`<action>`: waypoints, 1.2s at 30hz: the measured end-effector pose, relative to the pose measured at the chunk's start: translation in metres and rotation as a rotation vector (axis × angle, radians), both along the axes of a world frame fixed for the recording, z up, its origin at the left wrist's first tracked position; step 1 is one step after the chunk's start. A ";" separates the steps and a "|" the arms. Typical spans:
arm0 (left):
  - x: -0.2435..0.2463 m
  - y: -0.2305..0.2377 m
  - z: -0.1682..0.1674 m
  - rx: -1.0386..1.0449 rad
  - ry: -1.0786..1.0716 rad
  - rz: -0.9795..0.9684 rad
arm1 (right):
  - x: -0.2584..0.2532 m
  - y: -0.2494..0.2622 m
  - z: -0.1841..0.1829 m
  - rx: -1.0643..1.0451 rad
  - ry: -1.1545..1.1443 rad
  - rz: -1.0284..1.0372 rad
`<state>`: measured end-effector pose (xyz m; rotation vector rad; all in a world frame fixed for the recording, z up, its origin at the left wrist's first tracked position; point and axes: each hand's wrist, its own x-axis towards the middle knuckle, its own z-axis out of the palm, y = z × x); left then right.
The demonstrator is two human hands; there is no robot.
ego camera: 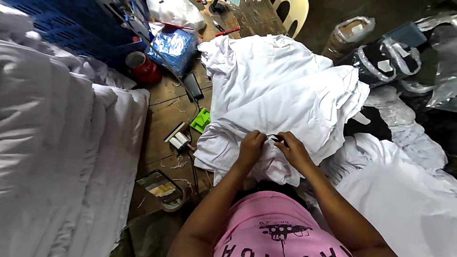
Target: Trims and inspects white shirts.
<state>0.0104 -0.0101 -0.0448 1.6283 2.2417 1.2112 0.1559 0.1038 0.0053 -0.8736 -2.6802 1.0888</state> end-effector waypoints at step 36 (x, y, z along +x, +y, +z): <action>-0.106 0.034 0.137 0.403 -0.780 0.005 | 0.033 0.044 0.077 0.285 0.726 -0.304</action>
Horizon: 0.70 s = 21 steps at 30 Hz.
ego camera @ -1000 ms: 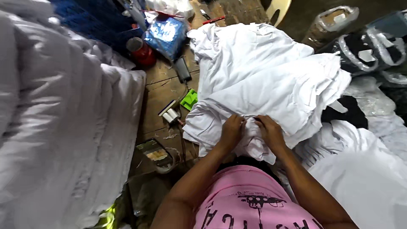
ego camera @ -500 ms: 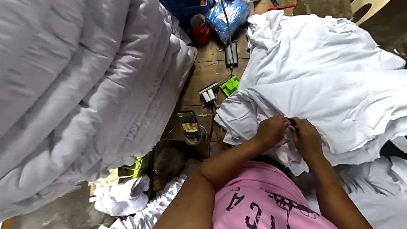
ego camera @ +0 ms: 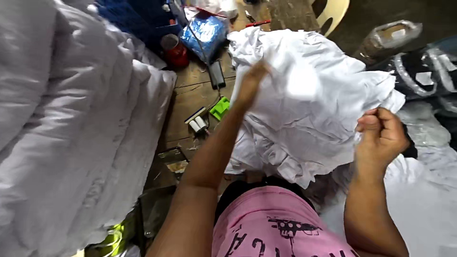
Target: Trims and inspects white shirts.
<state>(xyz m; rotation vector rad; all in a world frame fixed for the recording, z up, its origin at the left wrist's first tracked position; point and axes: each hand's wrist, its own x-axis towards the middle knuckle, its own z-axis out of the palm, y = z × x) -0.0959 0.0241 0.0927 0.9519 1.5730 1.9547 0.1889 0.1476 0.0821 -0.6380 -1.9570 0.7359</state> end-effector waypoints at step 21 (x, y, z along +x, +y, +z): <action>0.036 -0.044 -0.083 -0.688 0.673 0.126 | -0.023 0.030 -0.026 -0.028 -0.396 0.156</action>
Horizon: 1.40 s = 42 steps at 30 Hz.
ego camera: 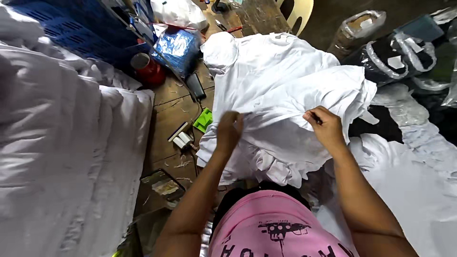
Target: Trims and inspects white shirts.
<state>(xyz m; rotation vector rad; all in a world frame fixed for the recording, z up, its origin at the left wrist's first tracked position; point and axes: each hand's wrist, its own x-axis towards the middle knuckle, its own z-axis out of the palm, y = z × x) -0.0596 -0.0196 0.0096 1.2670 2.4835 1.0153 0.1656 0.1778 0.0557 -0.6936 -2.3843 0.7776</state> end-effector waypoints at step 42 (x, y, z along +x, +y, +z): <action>0.047 0.036 0.035 0.019 -0.411 -0.399 | -0.011 -0.054 0.017 -0.045 0.159 -0.058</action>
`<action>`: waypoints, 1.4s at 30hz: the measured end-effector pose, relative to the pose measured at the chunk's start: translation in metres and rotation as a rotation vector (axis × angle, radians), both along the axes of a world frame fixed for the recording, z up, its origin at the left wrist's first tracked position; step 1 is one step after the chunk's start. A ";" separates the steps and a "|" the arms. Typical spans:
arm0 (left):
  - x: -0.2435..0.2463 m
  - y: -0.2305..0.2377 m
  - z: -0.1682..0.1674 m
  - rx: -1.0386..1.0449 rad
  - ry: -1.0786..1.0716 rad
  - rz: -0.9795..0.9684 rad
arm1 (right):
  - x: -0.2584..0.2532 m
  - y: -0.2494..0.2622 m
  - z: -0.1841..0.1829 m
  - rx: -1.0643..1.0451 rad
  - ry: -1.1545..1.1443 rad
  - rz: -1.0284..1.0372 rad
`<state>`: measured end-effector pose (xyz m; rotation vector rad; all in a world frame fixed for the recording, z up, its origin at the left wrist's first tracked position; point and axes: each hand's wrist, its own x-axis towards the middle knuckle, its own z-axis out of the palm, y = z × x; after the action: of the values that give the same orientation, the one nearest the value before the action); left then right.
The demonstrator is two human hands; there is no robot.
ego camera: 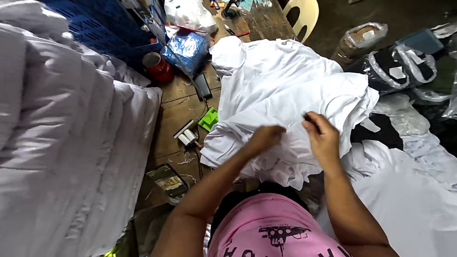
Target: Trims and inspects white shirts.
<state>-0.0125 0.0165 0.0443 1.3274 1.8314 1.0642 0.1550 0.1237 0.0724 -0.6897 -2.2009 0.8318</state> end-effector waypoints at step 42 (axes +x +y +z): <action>0.028 -0.039 -0.065 -0.401 0.190 0.290 | -0.010 -0.020 -0.091 -0.346 -0.321 0.140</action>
<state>0.0158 -0.0225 -0.0205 0.9703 2.2859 0.6693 0.1448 0.1032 -0.0183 -0.8931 -2.4368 1.2689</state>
